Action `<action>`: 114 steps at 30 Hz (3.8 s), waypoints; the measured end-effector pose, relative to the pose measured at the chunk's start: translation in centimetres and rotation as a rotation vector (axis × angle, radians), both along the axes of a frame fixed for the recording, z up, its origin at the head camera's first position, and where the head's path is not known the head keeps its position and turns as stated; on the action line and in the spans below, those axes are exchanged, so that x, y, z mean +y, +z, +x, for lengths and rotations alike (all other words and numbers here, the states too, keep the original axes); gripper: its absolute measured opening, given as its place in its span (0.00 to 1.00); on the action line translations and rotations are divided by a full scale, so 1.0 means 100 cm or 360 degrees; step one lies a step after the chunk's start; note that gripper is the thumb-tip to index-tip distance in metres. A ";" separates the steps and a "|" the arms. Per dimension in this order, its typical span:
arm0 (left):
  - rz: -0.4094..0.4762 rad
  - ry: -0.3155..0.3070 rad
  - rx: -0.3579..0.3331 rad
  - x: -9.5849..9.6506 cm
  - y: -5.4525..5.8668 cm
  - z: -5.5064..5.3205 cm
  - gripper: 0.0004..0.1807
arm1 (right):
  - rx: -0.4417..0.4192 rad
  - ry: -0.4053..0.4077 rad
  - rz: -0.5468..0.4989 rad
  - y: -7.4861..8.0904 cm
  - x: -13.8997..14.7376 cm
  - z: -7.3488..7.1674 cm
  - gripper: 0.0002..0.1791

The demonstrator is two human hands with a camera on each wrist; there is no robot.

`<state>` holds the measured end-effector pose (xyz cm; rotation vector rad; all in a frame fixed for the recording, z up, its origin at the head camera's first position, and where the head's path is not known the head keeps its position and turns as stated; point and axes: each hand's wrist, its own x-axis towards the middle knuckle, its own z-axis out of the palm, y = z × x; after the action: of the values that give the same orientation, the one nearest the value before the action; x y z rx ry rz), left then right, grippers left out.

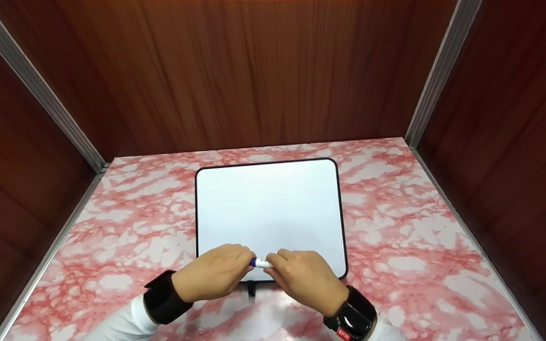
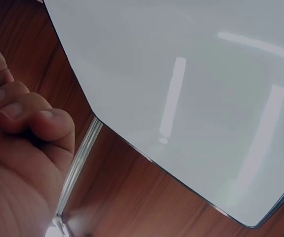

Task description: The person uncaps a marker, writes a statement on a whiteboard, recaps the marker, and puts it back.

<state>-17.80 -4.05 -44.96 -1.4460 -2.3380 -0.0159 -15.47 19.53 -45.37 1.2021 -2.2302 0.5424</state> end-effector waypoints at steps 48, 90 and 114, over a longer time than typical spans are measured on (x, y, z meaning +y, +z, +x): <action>0.0418 0.0795 -0.0060 -0.121 -0.024 -0.060 0.09 | -0.0223 -0.0592 -0.0330 -0.023 0.056 -0.024 0.11; 0.0495 0.1311 -0.0704 -0.145 -0.081 -0.077 0.12 | -0.0061 -0.0291 -0.0261 -0.035 0.047 -0.022 0.19; 0.1045 0.1178 -0.0987 -0.095 -0.062 -0.058 0.24 | 0.0157 -0.0202 -0.0358 -0.036 0.040 -0.032 0.09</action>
<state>-23.60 -13.57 -51.18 -0.2299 -2.7860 -1.0350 -18.63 23.50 -48.97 0.9458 -2.0823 0.6486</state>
